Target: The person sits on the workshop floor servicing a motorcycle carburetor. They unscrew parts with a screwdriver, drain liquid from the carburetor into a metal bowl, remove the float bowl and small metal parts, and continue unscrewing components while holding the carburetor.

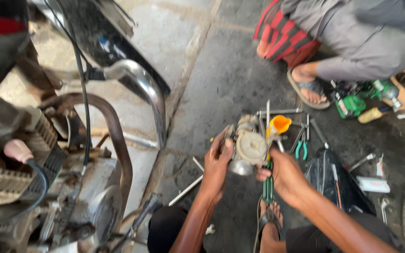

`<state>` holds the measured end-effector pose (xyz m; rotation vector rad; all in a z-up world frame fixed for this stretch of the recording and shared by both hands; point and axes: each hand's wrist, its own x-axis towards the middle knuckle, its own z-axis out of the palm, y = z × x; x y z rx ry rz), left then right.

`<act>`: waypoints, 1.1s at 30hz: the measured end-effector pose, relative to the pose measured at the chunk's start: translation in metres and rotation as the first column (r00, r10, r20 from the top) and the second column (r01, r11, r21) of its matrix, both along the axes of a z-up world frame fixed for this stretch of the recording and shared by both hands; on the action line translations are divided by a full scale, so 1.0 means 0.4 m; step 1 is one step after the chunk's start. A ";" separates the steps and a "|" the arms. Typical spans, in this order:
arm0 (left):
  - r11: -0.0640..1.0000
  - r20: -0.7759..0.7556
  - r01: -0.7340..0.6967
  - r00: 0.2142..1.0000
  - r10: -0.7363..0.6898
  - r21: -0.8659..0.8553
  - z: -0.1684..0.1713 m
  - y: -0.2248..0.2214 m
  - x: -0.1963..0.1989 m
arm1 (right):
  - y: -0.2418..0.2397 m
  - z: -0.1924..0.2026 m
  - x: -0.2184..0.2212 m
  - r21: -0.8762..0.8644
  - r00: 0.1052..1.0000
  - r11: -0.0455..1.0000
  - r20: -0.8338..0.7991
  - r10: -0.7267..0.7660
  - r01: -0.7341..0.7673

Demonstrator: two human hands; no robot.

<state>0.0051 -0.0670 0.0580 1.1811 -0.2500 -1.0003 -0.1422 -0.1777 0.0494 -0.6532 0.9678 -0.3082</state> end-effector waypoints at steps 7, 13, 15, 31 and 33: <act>0.995 -0.140 0.092 0.985 -0.096 -0.030 -0.023 0.011 0.027 | -0.004 0.051 -0.017 -0.160 0.997 0.987 0.072 0.022 -0.011; 0.986 0.022 -0.025 1.000 0.022 0.168 -0.169 -0.007 0.045 | -0.027 0.081 -0.015 -0.245 0.989 0.969 0.138 0.053 -0.018; 0.970 0.073 -0.005 0.997 -0.013 0.241 -0.182 -0.005 0.047 | -0.037 0.079 -0.019 -0.239 0.991 0.971 0.132 0.036 -0.003; 0.941 0.003 -0.004 1.000 0.003 0.339 -0.144 -0.013 0.050 | -0.067 0.096 -0.064 -0.236 0.987 0.968 0.153 -0.051 0.087; 0.941 0.002 0.000 1.000 -0.001 0.340 -0.141 -0.016 0.049 | -0.070 0.092 -0.072 -0.232 0.989 0.968 0.129 -0.068 0.097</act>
